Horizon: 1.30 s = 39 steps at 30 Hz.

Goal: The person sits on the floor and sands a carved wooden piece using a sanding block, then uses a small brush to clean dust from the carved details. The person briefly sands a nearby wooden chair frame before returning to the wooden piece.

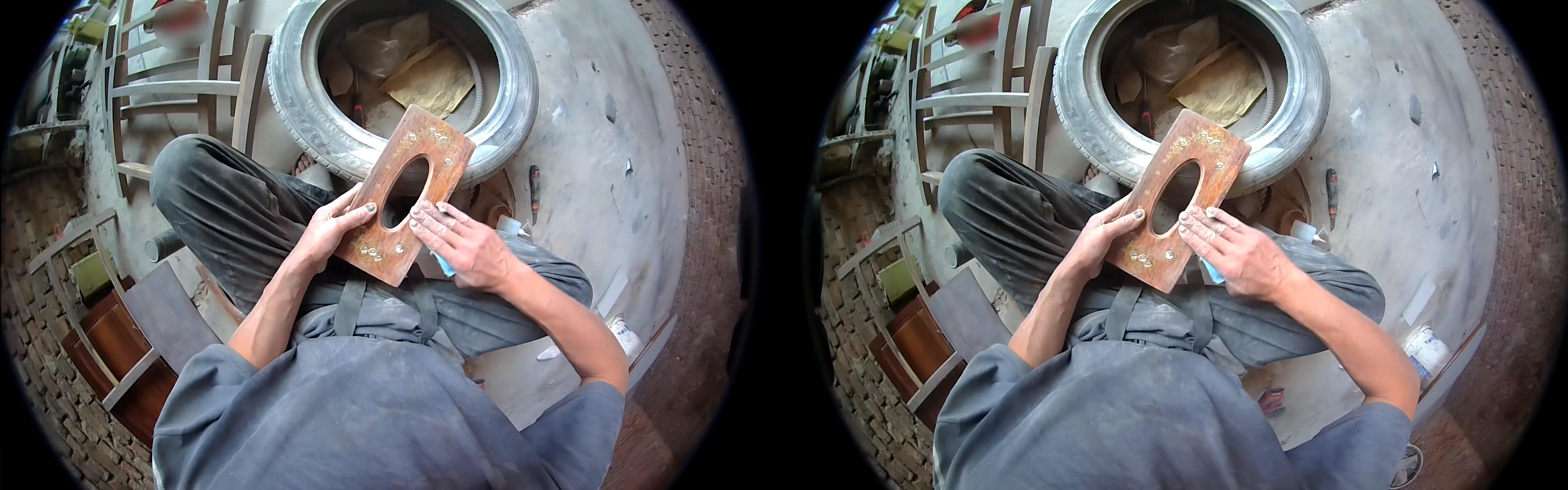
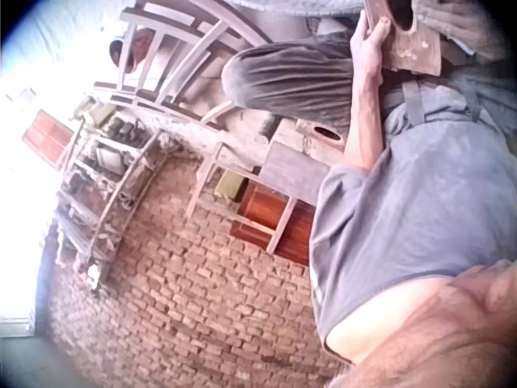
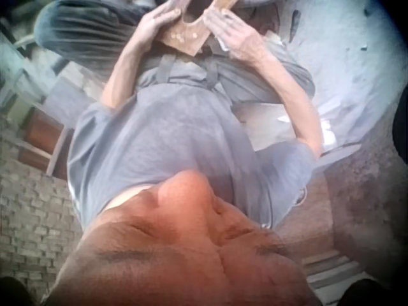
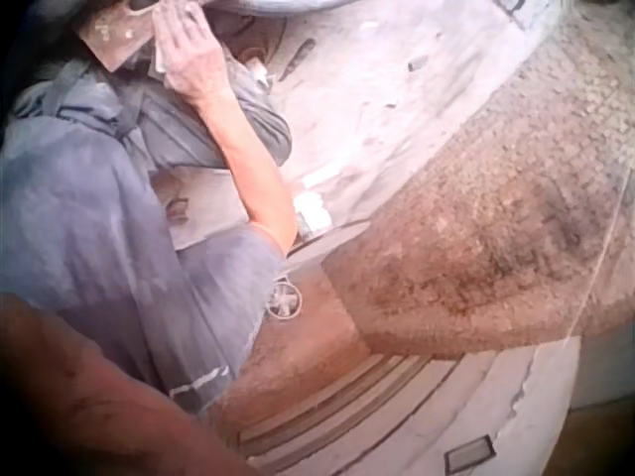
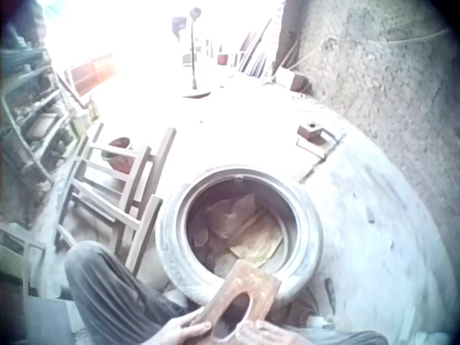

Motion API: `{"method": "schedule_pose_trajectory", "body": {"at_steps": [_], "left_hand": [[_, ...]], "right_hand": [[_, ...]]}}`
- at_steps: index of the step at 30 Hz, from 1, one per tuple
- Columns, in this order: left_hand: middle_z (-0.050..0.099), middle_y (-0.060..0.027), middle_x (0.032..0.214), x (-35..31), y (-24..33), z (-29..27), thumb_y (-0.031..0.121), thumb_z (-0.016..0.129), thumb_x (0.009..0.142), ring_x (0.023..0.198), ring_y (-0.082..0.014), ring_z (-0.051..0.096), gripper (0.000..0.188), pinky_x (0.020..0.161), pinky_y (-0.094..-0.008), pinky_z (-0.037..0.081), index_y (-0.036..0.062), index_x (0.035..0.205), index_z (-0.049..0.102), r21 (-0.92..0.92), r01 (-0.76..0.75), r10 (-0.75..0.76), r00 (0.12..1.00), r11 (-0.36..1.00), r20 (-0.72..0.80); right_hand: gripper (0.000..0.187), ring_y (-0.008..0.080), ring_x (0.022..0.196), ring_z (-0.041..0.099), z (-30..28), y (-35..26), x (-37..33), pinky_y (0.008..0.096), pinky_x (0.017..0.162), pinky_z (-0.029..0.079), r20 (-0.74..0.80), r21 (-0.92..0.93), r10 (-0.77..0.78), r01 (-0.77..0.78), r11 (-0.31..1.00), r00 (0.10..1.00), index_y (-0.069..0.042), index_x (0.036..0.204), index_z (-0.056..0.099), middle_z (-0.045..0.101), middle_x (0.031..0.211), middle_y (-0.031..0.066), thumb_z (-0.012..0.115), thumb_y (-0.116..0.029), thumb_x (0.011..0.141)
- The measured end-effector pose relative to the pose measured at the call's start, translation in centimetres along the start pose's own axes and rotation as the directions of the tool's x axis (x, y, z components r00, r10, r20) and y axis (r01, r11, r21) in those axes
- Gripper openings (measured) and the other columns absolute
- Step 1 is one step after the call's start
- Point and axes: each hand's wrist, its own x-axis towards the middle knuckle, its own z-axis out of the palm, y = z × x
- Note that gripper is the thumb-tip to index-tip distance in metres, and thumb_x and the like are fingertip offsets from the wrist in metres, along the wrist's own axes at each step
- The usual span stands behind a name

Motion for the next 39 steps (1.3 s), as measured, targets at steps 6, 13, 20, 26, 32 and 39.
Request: {"method": "schedule_pose_trajectory", "body": {"at_steps": [6,13,20,26,32,39], "left_hand": [[0.061,-0.0084,0.153,-0.2,0.5,0.1,0.024,0.07,0.105,0.137,-0.0183,0.059,0.067,0.117,-0.034,0.044,0.001,0.163,0.047,0.094,-0.016,0.021,0.999,0.995,-0.049],[0.06,-0.0079,0.156,-0.3,1.0,0.4,0.023,0.074,0.104,0.14,-0.0168,0.056,0.068,0.12,-0.0314,0.041,0.0009,0.163,0.049,0.07,0.013,-0.009,0.998,0.997,-0.055],[0.062,-0.0084,0.151,-0.3,0.7,0.5,0.026,0.069,0.106,0.136,-0.0177,0.06,0.066,0.117,-0.033,0.044,-0.0001,0.163,0.048,0.131,-0.039,0.044,0.998,0.991,-0.041],[0.058,-0.0069,0.157,-0.5,0.9,0.5,0.023,0.073,0.105,0.14,-0.0155,0.056,0.067,0.119,-0.031,0.041,0.0012,0.163,0.048,0.093,0.004,0.001,0.999,0.996,-0.051],[0.059,-0.0084,0.156,-0.6,1.4,0.6,0.023,0.073,0.105,0.14,-0.0169,0.056,0.068,0.119,-0.032,0.041,0.0005,0.164,0.047,0.078,0.043,-0.038,0.997,0.996,-0.06],[0.065,-0.0074,0.145,-0.3,0.5,0.5,0.027,0.07,0.106,0.128,-0.0164,0.063,0.061,0.111,-0.0326,0.048,0.0012,0.159,0.053,0.117,0.009,-0.002,0.998,0.993,-0.063]], "right_hand": [[0.07,0.0341,0.147,0.056,-1.1,2.5,0.4,0.0474,0.13,0.038,-0.079,-0.031,0.134,-0.137,0.99,0.988,0.005,0.148,0.058,0.063,0.151,0.0229,0.064,-0.001,0.078],[0.062,0.0333,0.141,0.062,-1.9,4.9,0.9,0.0465,0.126,0.042,-0.179,-0.096,0.188,-0.207,0.974,0.966,0.005,0.14,0.065,0.066,0.147,0.0218,0.068,-0.008,0.08],[0.062,0.032,0.139,0.064,-0.5,0.9,0.5,0.0458,0.127,0.043,-0.127,0.038,0.008,-0.004,0.999,0.992,0.002,0.145,0.063,0.068,0.146,0.0192,0.059,-0.002,0.083],[0.071,0.0362,0.145,0.058,-0.7,2.9,1.4,0.0469,0.128,0.041,-0.127,0.006,0.126,-0.127,0.992,0.984,0.007,0.147,0.058,0.064,0.149,0.0242,0.064,-0.004,0.076],[0.071,0.0365,0.146,0.057,-0.7,3.9,1.8,0.0461,0.129,0.038,-0.159,-0.032,0.107,-0.113,0.993,0.981,0.007,0.144,0.06,0.063,0.15,0.0253,0.062,0.001,0.073],[0.069,0.0376,0.144,0.059,-1.0,8.3,0.4,0.0487,0.127,0.043,-0.248,-0.045,0.219,-0.237,0.97,0.944,0.003,0.146,0.061,0.063,0.15,0.0237,0.062,0.001,0.077]]}}
